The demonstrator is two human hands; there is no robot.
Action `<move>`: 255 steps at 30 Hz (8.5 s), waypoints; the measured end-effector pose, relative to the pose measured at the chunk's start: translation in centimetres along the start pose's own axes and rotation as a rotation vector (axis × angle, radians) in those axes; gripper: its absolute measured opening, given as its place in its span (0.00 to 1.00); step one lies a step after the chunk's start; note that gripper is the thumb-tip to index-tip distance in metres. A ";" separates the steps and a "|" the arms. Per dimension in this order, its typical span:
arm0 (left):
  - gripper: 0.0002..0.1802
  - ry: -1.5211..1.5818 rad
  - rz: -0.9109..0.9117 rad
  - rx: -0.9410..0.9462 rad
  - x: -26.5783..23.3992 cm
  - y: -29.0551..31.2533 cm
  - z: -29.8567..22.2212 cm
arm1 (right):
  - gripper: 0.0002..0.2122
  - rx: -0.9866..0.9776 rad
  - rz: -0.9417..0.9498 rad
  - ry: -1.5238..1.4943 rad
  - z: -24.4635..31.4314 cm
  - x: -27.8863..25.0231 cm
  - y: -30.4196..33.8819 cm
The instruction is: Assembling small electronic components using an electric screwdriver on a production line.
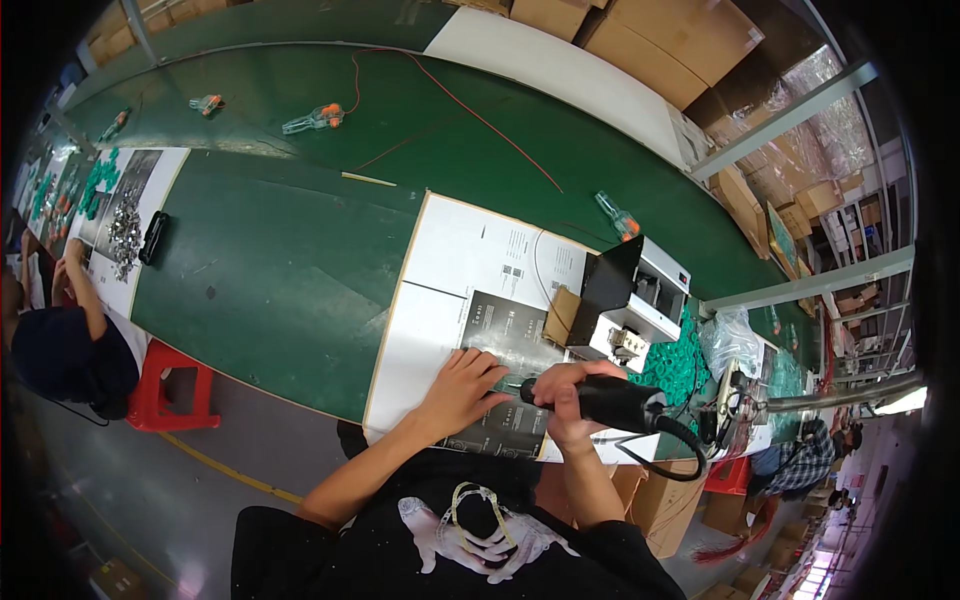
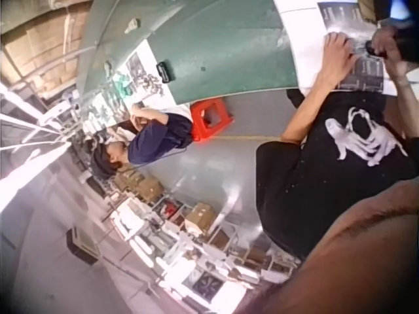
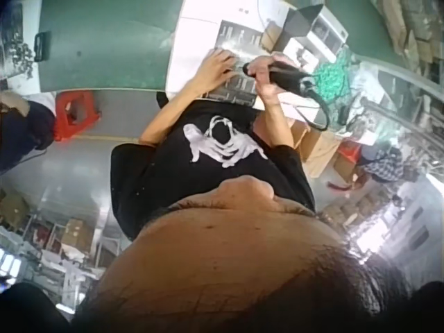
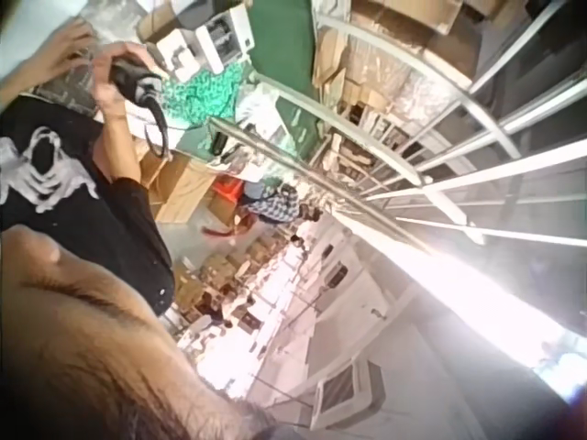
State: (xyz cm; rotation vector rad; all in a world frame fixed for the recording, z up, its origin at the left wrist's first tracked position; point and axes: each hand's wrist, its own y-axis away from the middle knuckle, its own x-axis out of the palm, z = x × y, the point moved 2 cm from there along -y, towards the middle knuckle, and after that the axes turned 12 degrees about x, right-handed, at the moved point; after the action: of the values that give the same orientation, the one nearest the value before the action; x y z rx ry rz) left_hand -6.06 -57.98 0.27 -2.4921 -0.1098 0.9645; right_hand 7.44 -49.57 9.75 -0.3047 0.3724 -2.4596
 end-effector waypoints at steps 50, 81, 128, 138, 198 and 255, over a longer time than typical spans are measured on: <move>0.07 0.574 -0.169 -0.022 -0.4 0.1 1.6 | 0.20 0.010 -0.016 -0.127 1.2 0.9 -0.6; 0.23 0.125 -0.001 0.022 0.9 0.0 -0.1 | 0.19 0.046 -0.050 0.042 -0.1 0.4 0.7; 0.33 -0.197 -0.034 0.358 -3.5 -28.0 21.3 | 0.20 -0.086 -0.675 0.032 8.7 -11.8 2.5; 0.18 -0.369 0.160 0.171 -7.2 -26.5 22.6 | 0.20 -0.135 -0.539 0.303 8.3 -11.9 4.9; 0.22 0.020 -0.036 -0.062 0.1 1.5 -0.6 | 0.17 0.063 -0.073 0.294 -2.3 -5.0 3.8; 0.11 0.450 -0.215 0.097 2.2 -0.8 -3.1 | 0.19 -0.006 -0.187 -0.062 5.1 -2.0 1.1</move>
State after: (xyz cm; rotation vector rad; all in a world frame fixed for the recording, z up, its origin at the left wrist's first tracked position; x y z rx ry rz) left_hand -2.30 -57.91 1.26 -2.4785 -0.1756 0.3038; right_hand 11.17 -50.16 13.90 -0.4344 0.3378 -2.6245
